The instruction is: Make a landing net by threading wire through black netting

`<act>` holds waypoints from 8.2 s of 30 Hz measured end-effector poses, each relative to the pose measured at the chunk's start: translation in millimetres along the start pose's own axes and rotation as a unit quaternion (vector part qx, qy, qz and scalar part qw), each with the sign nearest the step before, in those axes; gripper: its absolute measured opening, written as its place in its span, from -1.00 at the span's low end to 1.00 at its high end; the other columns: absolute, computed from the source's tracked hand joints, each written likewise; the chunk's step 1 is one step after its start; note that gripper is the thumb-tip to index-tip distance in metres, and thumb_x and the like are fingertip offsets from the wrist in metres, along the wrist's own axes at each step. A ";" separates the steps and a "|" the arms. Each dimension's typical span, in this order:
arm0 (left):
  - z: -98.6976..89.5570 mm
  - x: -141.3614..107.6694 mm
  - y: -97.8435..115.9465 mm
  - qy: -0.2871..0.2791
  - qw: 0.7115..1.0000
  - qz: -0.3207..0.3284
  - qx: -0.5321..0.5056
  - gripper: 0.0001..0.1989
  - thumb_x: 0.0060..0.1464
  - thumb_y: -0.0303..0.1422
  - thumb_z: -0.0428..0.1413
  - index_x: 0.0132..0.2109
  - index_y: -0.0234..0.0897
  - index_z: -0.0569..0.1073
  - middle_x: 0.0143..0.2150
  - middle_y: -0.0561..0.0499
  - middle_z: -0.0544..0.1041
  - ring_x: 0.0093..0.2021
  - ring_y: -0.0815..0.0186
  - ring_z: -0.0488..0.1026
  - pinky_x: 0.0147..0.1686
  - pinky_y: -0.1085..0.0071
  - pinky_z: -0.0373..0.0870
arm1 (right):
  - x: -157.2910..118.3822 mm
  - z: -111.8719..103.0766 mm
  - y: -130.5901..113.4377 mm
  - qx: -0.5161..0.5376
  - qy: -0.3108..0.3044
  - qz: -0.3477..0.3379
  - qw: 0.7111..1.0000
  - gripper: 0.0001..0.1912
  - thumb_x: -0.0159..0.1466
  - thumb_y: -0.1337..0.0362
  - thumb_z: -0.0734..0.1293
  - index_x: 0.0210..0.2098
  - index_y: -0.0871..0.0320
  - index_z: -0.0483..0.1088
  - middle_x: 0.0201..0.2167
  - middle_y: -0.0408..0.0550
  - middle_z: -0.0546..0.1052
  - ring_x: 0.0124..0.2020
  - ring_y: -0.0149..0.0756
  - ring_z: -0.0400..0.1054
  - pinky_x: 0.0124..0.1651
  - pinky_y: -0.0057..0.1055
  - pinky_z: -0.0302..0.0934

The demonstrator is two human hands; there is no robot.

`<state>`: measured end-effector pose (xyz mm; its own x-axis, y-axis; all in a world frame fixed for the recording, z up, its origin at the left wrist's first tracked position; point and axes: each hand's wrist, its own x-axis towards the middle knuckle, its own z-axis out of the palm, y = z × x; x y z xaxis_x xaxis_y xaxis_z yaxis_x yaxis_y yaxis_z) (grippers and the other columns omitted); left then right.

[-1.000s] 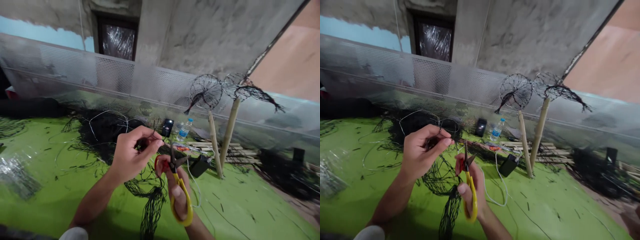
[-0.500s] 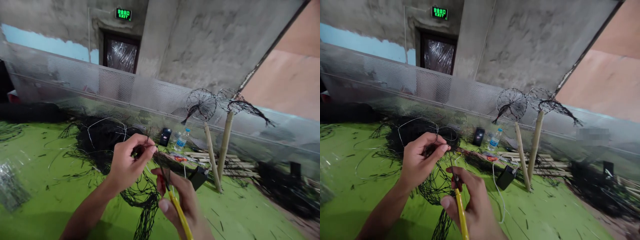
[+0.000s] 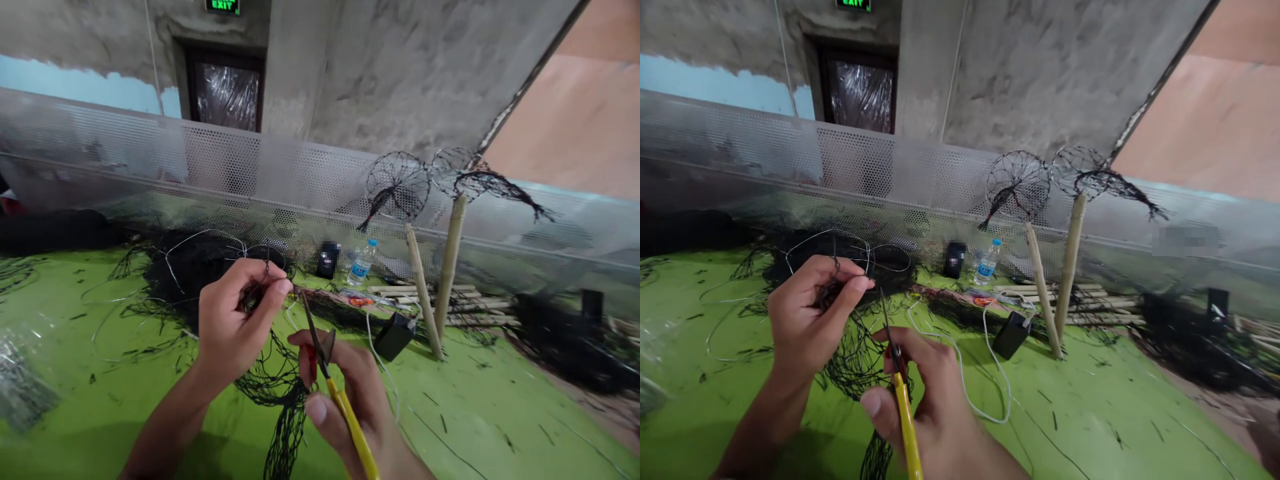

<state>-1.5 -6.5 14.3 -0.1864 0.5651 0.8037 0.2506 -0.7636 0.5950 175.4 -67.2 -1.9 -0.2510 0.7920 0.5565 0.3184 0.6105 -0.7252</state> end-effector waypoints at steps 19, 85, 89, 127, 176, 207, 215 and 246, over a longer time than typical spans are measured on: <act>0.4 -7.4 13.2 -0.077 0.995 -0.038 -0.048 -0.93 0.27 -0.42 0.26 -0.15 -0.14 0.55 -0.38 0.15 0.57 -0.46 0.50 0.47 -0.49 0.61 0.42 | 14.4 2.0 11.8 0.048 -0.018 -0.021 0.998 -0.52 0.38 -0.12 0.35 0.02 0.16 0.47 -0.42 -0.17 0.41 -0.46 -0.41 0.21 -0.40 -0.39 0.10; 20.3 3.5 -0.3 -0.321 0.945 -0.033 -0.051 -0.82 0.42 -0.35 0.10 -0.18 -0.25 0.55 -0.48 0.16 0.46 -0.50 0.54 0.33 -0.47 0.56 0.25 | 47.4 -33.0 51.4 0.302 0.049 -0.011 0.952 -0.62 0.18 0.37 0.56 -0.04 -0.06 0.54 -0.32 -0.21 0.50 -0.34 -0.46 0.36 -0.30 -0.51 0.27; 23.2 3.9 -1.6 -0.329 0.943 -0.049 -0.024 -0.78 0.42 -0.32 0.09 -0.21 -0.27 0.56 -0.50 0.15 0.43 -0.51 0.52 0.29 -0.49 0.55 0.23 | 45.0 -37.0 51.5 0.302 0.047 -0.019 0.952 -0.64 0.22 0.36 0.53 -0.01 -0.04 0.53 -0.31 -0.19 0.49 -0.30 -0.42 0.38 -0.28 -0.47 0.30; 23.3 -3.7 4.9 -0.062 0.996 0.030 0.053 -0.94 0.26 -0.39 0.24 -0.22 -0.18 0.63 -0.57 0.17 0.36 -0.61 0.51 0.14 -0.63 0.48 0.10 | 44.3 -28.7 46.4 0.016 -0.059 -0.044 0.997 -0.45 0.31 -0.20 0.37 0.09 0.04 0.38 -0.35 -0.16 0.32 -0.36 -0.32 0.16 -0.31 -0.32 0.10; 31.7 -7.6 -15.0 -0.368 0.860 -0.176 -0.307 -0.49 0.36 0.08 0.00 0.29 -0.03 0.20 0.14 -0.09 0.43 0.08 0.12 0.40 0.10 0.18 0.32 | 52.8 -23.9 46.5 0.223 0.163 0.024 0.961 -0.70 0.20 0.26 0.56 -0.19 0.04 0.39 -0.47 -0.26 0.57 -0.56 -0.43 0.43 -0.49 -0.46 0.40; 20.9 16.0 -18.1 -0.280 0.922 -0.197 -0.182 -0.70 0.17 -0.22 0.37 0.01 -0.21 0.64 -0.31 -0.03 0.70 -0.44 0.43 0.45 -0.50 0.55 0.28 | 51.7 -30.1 58.2 0.232 0.152 0.034 0.960 -0.72 0.17 0.27 0.56 -0.18 0.03 0.46 -0.42 -0.25 0.49 -0.55 -0.49 0.35 -0.50 -0.51 0.29; 17.3 16.6 -15.9 -0.337 0.900 -0.167 -0.220 -0.80 0.27 -0.44 0.23 0.01 -0.20 0.64 -0.10 -0.03 0.71 -0.26 0.41 0.60 -0.36 0.61 0.52 | 50.8 -22.4 61.2 0.240 0.189 0.037 0.951 -0.70 0.25 0.18 0.54 -0.10 0.02 0.41 -0.44 -0.25 0.47 -0.56 -0.47 0.33 -0.47 -0.47 0.34; 25.9 7.2 -18.8 -0.232 0.946 -0.125 -0.188 -0.90 0.25 -0.28 0.30 -0.18 -0.20 0.61 -0.14 -0.01 0.64 -0.05 0.27 0.55 0.02 0.35 0.48 | 34.6 5.7 48.3 0.179 0.198 -0.025 0.963 -0.64 0.32 0.08 0.45 0.05 -0.04 0.36 -0.22 -0.11 0.57 -0.34 -0.33 0.43 -0.32 -0.31 0.40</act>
<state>17.1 20.0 8.9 0.2644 0.7529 0.6027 -0.1180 -0.5950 0.7950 176.9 -10.3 -19.9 0.1327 0.7452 0.6535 -0.0390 0.6628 -0.7478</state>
